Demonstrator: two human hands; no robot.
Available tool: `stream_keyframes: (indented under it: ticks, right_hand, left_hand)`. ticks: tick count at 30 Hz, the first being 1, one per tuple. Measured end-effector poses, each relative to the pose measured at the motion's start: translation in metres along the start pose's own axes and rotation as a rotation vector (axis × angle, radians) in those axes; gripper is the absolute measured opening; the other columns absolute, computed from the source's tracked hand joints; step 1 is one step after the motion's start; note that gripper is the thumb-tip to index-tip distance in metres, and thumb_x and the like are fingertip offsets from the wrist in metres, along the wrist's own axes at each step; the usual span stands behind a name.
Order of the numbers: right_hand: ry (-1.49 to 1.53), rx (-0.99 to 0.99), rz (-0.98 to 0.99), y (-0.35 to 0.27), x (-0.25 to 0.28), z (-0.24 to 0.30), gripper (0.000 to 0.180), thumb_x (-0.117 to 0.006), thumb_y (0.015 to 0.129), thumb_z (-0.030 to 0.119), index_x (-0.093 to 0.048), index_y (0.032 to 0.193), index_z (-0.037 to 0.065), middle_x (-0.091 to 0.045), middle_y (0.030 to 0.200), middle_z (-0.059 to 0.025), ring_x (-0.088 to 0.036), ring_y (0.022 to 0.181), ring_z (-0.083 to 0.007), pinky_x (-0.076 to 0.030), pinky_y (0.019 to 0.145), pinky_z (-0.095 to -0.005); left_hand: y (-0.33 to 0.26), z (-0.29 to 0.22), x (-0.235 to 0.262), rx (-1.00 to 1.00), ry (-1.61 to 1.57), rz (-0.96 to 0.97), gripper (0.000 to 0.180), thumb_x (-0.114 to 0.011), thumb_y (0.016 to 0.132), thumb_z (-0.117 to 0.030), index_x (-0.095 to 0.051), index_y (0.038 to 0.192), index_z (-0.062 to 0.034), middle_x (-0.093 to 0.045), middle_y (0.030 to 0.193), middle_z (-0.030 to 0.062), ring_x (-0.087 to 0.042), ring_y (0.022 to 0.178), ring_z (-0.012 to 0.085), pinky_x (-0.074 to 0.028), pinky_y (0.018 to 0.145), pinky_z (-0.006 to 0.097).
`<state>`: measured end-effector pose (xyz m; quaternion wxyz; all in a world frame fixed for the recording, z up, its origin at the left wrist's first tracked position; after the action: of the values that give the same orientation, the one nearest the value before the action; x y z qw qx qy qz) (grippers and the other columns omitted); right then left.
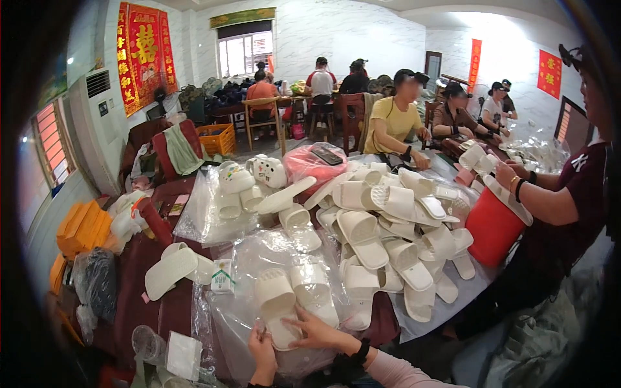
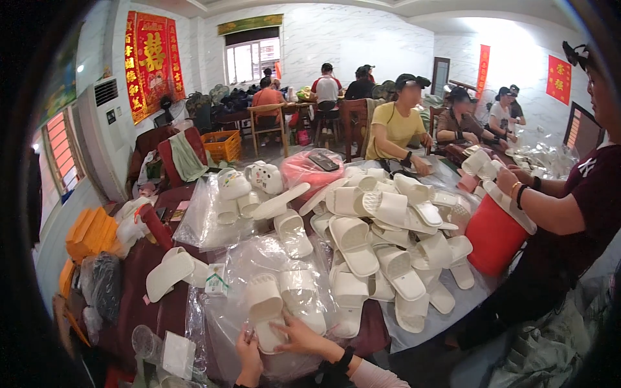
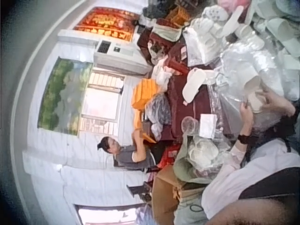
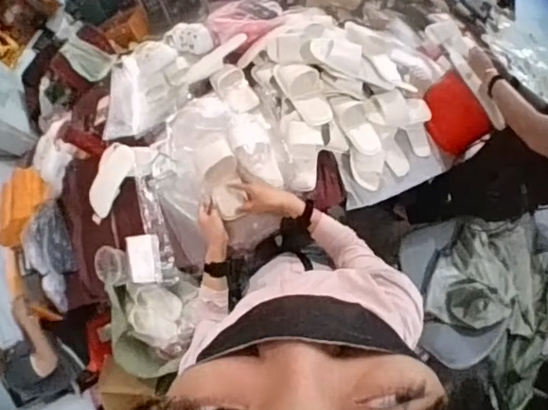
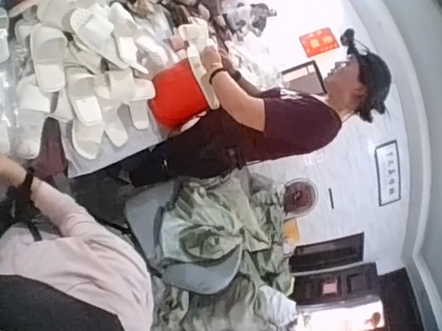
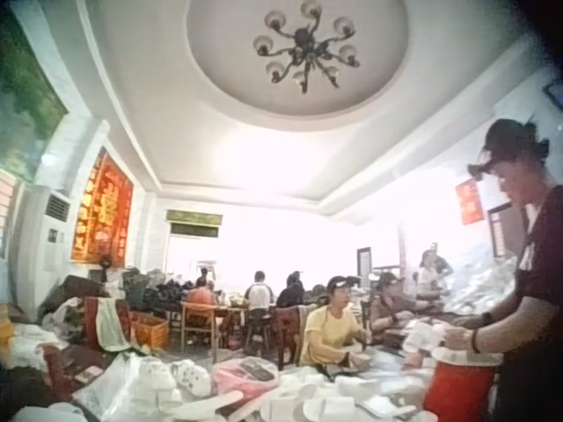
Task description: Checking and organizing completed sandal components and packing them into bags.
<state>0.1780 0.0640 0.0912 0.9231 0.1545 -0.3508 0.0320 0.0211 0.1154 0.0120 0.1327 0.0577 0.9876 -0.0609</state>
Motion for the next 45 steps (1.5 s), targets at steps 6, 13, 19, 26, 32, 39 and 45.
stream_keyframes:
  ticks: [6,13,19,26,32,39,45]
  right_hand:
    - [-0.318,-0.009,0.11,-0.004,-0.005,0.022,0.077,-0.071,0.073,0.044,-0.042,0.138,0.016,-0.026,0.141,-0.0348,-0.03,0.132,-0.0443,-0.027,0.107,-0.0458]
    - [-0.534,-0.03,-0.074,0.006,-0.002,0.015,0.055,-0.06,0.085,0.035,-0.046,0.133,0.012,-0.041,0.138,-0.0223,-0.042,0.125,-0.0353,-0.034,0.102,-0.0454]
    - [-0.422,-0.081,-0.187,0.016,0.0,0.005,0.051,-0.059,0.086,0.028,-0.044,0.132,0.01,-0.045,0.134,-0.0214,-0.046,0.121,-0.037,-0.035,0.101,-0.0463]
    - [-0.164,-0.206,0.075,-0.015,0.018,0.017,0.066,-0.06,0.087,0.03,-0.029,0.143,0.014,-0.037,0.139,-0.0238,-0.041,0.122,-0.0464,-0.037,0.1,-0.0514]
    - [-0.375,-0.305,0.219,-0.04,0.004,-0.018,0.081,-0.07,0.075,0.038,-0.031,0.143,0.018,-0.026,0.147,-0.0206,-0.028,0.133,-0.0423,-0.024,0.105,-0.0585]
    - [-0.323,-0.17,0.141,-0.037,0.0,-0.003,0.075,-0.07,0.074,0.03,-0.036,0.139,0.017,-0.028,0.146,-0.0213,-0.025,0.136,-0.0401,-0.03,0.102,-0.058]
    - [-0.311,-0.141,0.124,-0.034,-0.005,-0.001,0.075,-0.07,0.074,0.029,-0.036,0.139,0.017,-0.028,0.146,-0.0201,-0.025,0.136,-0.0406,-0.031,0.1,-0.0591]
  left_hand:
    - [-0.012,-0.023,-0.01,-0.207,0.375,-0.015,0.032,-0.044,0.093,-0.003,-0.05,0.123,0.0079,-0.059,0.112,0.0153,-0.056,0.101,0.0169,-0.046,0.084,0.028]
    - [-0.02,-0.013,-0.008,-0.026,0.262,-0.017,0.03,-0.041,0.093,-0.001,-0.053,0.118,0.0091,-0.061,0.104,0.0172,-0.064,0.079,0.018,-0.052,0.068,0.029]
    - [-0.035,-0.024,-0.019,-0.037,0.053,0.036,0.03,-0.047,0.096,-0.027,-0.059,0.108,-0.0019,-0.063,0.096,0.0137,-0.06,0.083,0.0217,-0.05,0.071,0.035]
    - [-0.051,-0.035,-0.012,0.034,-0.047,-0.054,0.029,-0.052,0.094,-0.025,-0.057,0.108,-0.0002,-0.06,0.096,0.01,-0.058,0.081,0.017,-0.049,0.071,0.028]
    - [-0.064,-0.026,-0.027,0.054,0.189,-0.05,0.028,-0.059,0.09,-0.02,-0.055,0.109,0.0007,-0.057,0.103,0.0102,-0.054,0.088,0.0143,-0.046,0.074,0.028]
    - [-0.044,-0.014,-0.039,0.217,0.464,0.162,0.018,-0.058,0.088,-0.014,-0.059,0.097,0.002,-0.06,0.076,0.0053,-0.055,0.068,0.015,-0.047,0.062,0.029]
    - [-0.044,-0.024,-0.036,0.175,0.404,0.143,0.017,-0.053,0.09,-0.014,-0.06,0.085,0.0005,-0.06,0.07,0.0069,-0.056,0.059,0.0145,-0.045,0.052,0.03]
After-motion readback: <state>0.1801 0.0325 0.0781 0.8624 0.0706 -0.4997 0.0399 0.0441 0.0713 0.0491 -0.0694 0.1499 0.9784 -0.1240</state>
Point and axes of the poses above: each hand's wrist, its own y-axis towards the middle knuckle, its own x-axis out of the back of the hand, z = x × y, the point moved 9 cm from there along y, towards the middle knuckle
